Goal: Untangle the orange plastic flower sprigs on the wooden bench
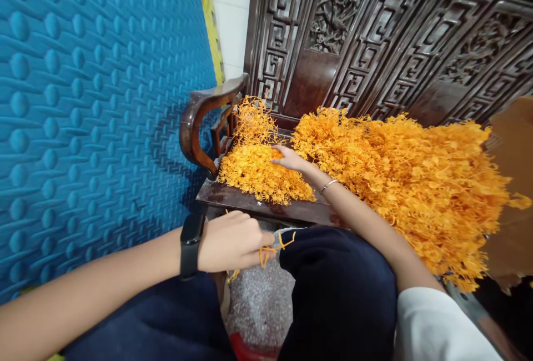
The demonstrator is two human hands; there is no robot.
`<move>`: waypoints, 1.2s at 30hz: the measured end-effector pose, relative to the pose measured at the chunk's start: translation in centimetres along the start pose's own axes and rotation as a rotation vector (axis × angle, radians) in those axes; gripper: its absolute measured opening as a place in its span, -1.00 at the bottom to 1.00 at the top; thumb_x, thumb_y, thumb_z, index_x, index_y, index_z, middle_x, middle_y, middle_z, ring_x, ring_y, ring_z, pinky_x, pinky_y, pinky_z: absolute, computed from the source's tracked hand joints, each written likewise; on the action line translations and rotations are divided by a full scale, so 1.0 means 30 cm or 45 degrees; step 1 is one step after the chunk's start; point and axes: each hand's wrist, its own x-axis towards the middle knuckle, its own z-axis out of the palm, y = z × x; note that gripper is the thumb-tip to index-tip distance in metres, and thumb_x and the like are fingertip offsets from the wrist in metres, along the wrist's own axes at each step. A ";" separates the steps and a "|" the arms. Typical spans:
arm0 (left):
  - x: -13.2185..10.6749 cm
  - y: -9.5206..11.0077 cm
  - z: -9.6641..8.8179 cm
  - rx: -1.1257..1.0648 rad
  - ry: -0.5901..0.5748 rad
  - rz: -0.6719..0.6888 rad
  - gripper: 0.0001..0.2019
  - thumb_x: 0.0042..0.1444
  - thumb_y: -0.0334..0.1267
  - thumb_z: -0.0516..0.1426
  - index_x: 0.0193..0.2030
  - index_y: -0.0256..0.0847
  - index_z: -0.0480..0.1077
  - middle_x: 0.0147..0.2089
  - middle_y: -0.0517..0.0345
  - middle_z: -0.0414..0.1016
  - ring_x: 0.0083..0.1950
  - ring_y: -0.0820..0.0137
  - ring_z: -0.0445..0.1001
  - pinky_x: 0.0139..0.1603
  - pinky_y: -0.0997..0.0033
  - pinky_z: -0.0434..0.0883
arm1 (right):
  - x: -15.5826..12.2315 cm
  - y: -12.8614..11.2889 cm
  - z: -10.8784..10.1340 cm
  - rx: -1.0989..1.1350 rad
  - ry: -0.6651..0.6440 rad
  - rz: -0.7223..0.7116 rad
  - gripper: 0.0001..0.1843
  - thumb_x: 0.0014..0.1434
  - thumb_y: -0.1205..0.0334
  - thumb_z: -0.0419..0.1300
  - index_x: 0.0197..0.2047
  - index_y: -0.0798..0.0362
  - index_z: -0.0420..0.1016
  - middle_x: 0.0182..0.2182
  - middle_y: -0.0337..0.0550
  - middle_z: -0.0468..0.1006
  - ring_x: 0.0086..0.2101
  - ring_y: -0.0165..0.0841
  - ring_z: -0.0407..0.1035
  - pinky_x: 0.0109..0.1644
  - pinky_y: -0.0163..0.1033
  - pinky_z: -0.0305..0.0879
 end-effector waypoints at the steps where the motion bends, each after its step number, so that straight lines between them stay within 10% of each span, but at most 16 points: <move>1: 0.000 0.000 -0.001 -0.004 -0.008 -0.009 -0.71 0.25 -0.17 -0.02 -0.46 -0.21 0.34 -0.64 0.21 0.33 -0.62 0.43 0.34 -0.62 0.41 0.04 | 0.004 0.004 0.004 -0.007 -0.007 0.001 -0.39 0.05 0.38 0.22 0.19 0.21 0.25 0.20 0.13 0.26 0.17 -0.17 0.19 0.27 -0.12 0.05; 9: 0.000 -0.001 0.002 0.032 -0.072 -0.066 -0.69 0.25 -0.13 -0.04 -0.43 -0.21 0.36 -0.62 0.18 0.36 -0.61 0.42 0.32 -0.60 0.42 0.04 | 0.020 0.039 -0.014 0.113 -0.134 -0.035 -0.09 -0.07 0.28 0.33 0.31 0.17 0.02 0.33 0.13 -0.04 0.29 -0.11 -0.10 0.35 -0.07 -0.15; 20: 0.002 -0.056 0.017 0.039 0.067 -0.230 -0.71 0.22 -0.14 0.00 -0.45 -0.22 0.35 -0.65 0.25 0.22 -0.64 0.48 0.18 -0.58 0.43 -0.08 | -0.042 -0.005 -0.081 0.637 0.086 0.316 -0.49 -0.08 0.59 0.08 -0.03 0.12 0.43 0.00 0.04 0.50 -0.05 -0.28 0.40 -0.03 -0.19 0.32; 29: -0.005 -0.117 -0.013 -1.225 0.569 -0.741 -0.65 0.17 0.04 -0.01 -0.32 -0.24 0.32 -0.66 0.41 0.02 -0.73 0.60 0.00 -0.70 0.57 0.00 | -0.134 -0.146 -0.062 0.782 0.470 0.324 -0.64 -0.13 0.57 -0.04 -0.29 0.14 0.43 -0.16 -0.01 0.54 -0.26 -0.40 0.44 -0.21 -0.30 0.34; 36: -0.011 -0.102 -0.043 -1.705 0.697 -0.709 -0.51 0.13 0.19 -0.02 -0.26 -0.27 0.35 -0.73 0.34 0.15 -0.78 0.58 0.10 -0.72 0.57 0.08 | -0.375 -0.345 -0.062 0.991 0.051 -0.201 -0.84 0.02 0.24 0.15 -0.30 0.10 0.43 -0.32 -0.14 0.53 -0.34 -0.40 0.44 -0.22 -0.26 0.32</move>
